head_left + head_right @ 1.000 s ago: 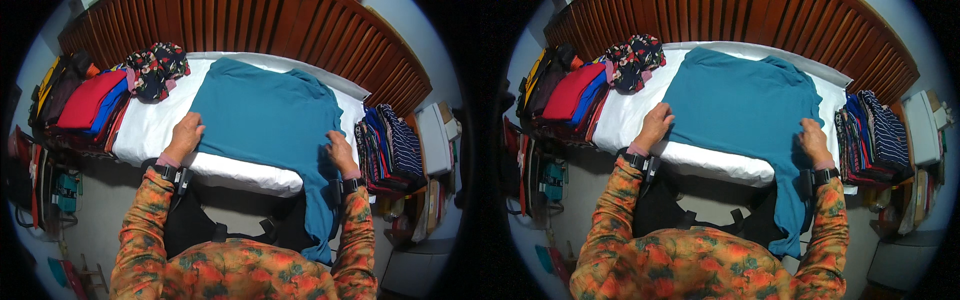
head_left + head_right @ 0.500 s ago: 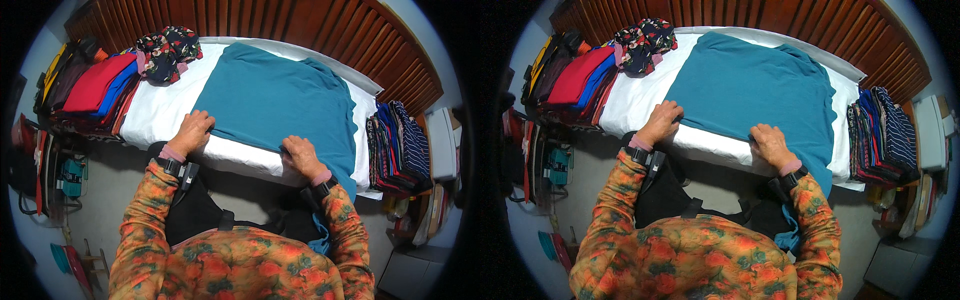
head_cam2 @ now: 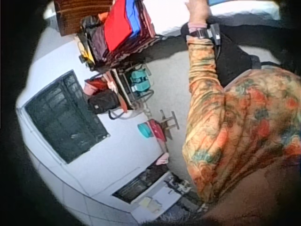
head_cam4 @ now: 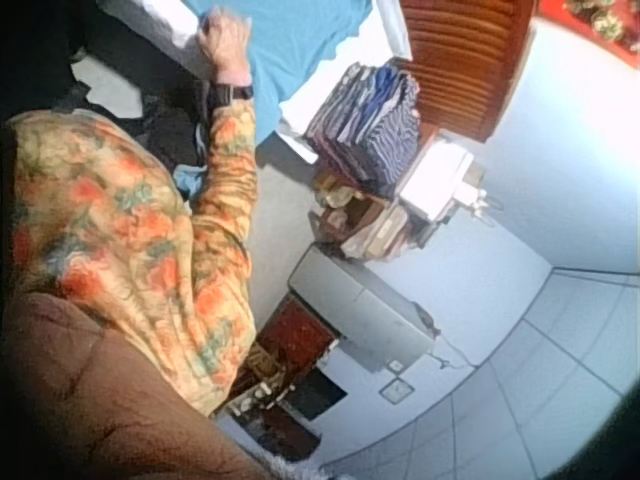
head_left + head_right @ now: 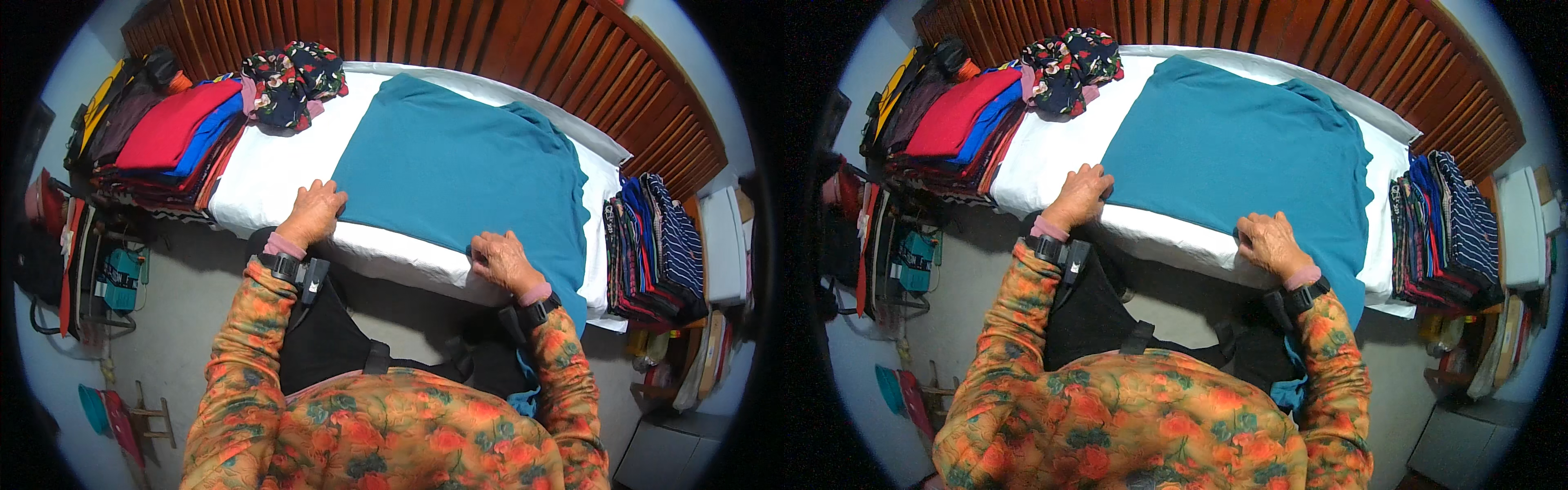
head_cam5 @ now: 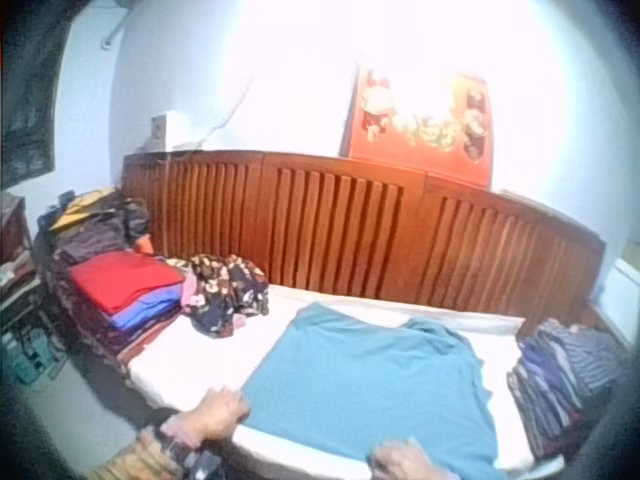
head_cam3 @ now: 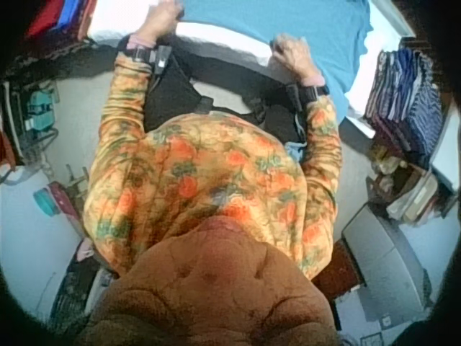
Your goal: The person folds a striped shirt and a teal shirt on a bed, smoothing each garment and stacking them neatly.
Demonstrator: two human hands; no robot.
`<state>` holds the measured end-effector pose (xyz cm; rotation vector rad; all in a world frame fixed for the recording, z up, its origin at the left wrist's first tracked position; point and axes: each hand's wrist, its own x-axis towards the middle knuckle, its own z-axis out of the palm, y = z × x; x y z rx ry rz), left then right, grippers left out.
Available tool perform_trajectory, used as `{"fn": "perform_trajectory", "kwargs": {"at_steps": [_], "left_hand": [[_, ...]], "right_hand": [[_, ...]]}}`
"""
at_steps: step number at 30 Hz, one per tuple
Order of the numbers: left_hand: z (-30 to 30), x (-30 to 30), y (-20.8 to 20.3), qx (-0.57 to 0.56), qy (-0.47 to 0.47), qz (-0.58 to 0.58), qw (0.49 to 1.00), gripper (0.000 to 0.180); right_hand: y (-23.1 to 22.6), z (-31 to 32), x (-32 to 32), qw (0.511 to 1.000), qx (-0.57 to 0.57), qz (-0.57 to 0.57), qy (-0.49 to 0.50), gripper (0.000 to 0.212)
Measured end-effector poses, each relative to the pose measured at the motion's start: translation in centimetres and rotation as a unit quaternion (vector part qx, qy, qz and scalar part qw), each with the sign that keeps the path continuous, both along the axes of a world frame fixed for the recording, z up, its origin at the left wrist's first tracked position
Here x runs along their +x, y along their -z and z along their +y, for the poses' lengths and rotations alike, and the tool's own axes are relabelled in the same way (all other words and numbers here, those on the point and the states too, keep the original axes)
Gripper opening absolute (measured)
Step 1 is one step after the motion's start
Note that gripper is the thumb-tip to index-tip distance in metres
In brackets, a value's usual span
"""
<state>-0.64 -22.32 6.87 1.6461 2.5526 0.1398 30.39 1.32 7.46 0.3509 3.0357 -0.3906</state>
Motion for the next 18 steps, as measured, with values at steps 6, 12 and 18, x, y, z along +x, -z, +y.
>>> {"fn": "perform_trajectory", "kwargs": {"at_steps": [6, 12, 18], "left_hand": [[2.1, -0.2, 0.3, 0.128, 0.024, -0.059, 0.990, 0.026], [3.4, 0.7, 1.4, 0.111, 0.063, -0.057, 0.990, 0.034], [1.5, -0.7, -0.1, -0.028, 0.067, -0.149, 0.986, 0.022]], "right_hand": [[-1.0, 0.9, -3.7, 0.999, -0.033, 0.020, 0.034, 0.024], [0.2, 0.1, -8.2, 0.997, 0.025, 0.070, 0.037, 0.043], [-0.1, -2.4, -6.0, 0.999, 0.008, 0.033, -0.034, 0.043]]}}
